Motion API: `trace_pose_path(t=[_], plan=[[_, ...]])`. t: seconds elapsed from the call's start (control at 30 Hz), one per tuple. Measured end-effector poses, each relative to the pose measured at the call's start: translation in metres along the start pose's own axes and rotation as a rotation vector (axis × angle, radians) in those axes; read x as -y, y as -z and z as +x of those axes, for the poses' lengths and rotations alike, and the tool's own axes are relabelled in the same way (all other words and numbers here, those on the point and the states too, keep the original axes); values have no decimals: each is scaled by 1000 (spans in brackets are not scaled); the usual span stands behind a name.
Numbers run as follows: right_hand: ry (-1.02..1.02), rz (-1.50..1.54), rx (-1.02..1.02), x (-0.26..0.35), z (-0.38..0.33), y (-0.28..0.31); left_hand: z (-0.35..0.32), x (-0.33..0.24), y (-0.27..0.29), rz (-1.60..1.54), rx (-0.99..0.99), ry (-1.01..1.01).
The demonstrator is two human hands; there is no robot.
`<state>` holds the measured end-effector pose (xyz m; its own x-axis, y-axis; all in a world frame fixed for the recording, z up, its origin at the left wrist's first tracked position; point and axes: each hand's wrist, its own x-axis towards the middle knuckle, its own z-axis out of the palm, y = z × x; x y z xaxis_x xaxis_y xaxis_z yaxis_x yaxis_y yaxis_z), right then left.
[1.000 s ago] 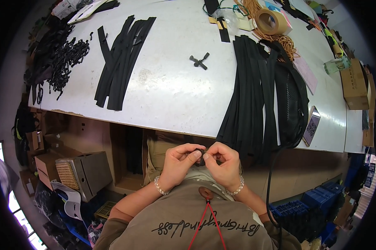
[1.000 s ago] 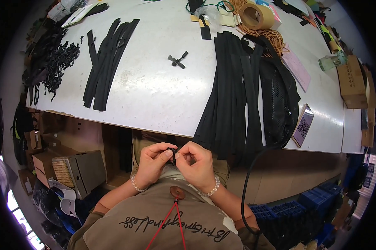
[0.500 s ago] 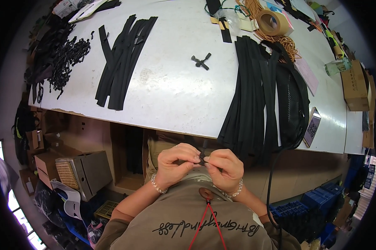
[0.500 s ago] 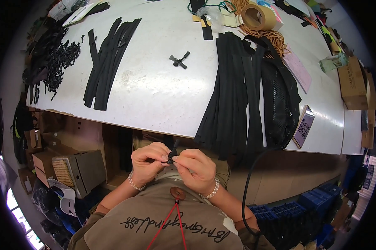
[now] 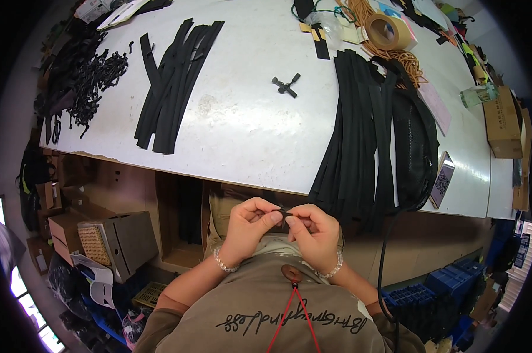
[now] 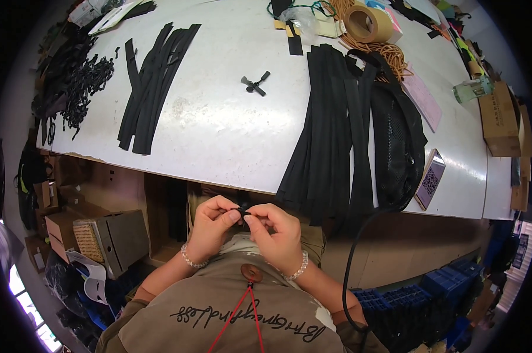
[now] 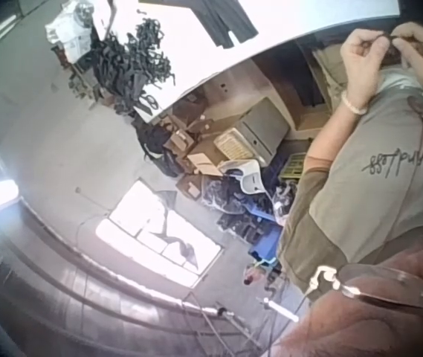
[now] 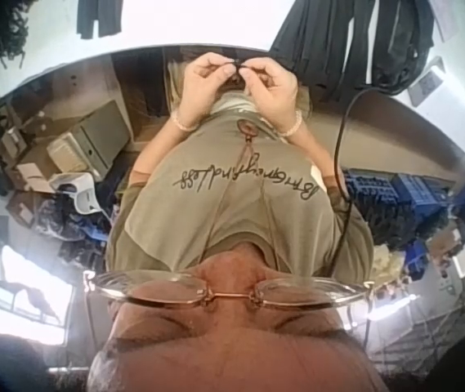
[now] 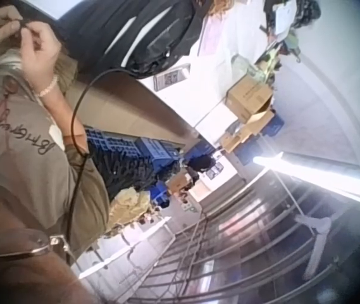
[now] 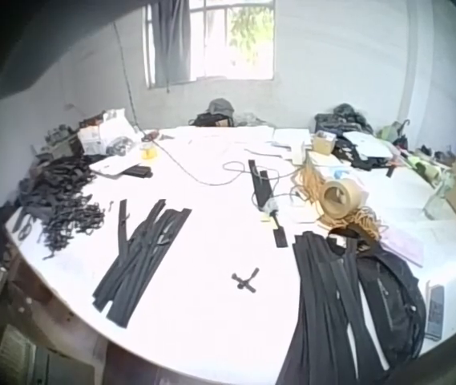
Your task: Assembling small plastic clips onto black fabric or rubber straps.
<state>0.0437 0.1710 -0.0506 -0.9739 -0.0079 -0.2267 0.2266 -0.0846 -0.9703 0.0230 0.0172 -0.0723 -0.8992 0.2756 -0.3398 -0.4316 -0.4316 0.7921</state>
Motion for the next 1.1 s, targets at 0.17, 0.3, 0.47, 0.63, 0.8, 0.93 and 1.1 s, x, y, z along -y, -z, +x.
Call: trace_pose_path(t=[0.17,0.3,0.47,0.63,0.8,0.93,1.1], plan=[[-169,225,-2,4,7,-3,3,7,2,-252,3,148],[-204,288,50,-1,11,1,3,6,0,-296,4,183],[-206,401,86,-3,15,2,2,4,-5,-304,-29,279],[-84,257,127,-13,11,3,4,4,-1,-413,-54,319],[-110,325,104,-6,13,1,3,0,-1,-384,-12,323],[-132,329,123,-7,13,2,2,0,-2,-371,5,305],[-108,292,99,-11,13,0,1,-2,-5,-327,-7,284]])
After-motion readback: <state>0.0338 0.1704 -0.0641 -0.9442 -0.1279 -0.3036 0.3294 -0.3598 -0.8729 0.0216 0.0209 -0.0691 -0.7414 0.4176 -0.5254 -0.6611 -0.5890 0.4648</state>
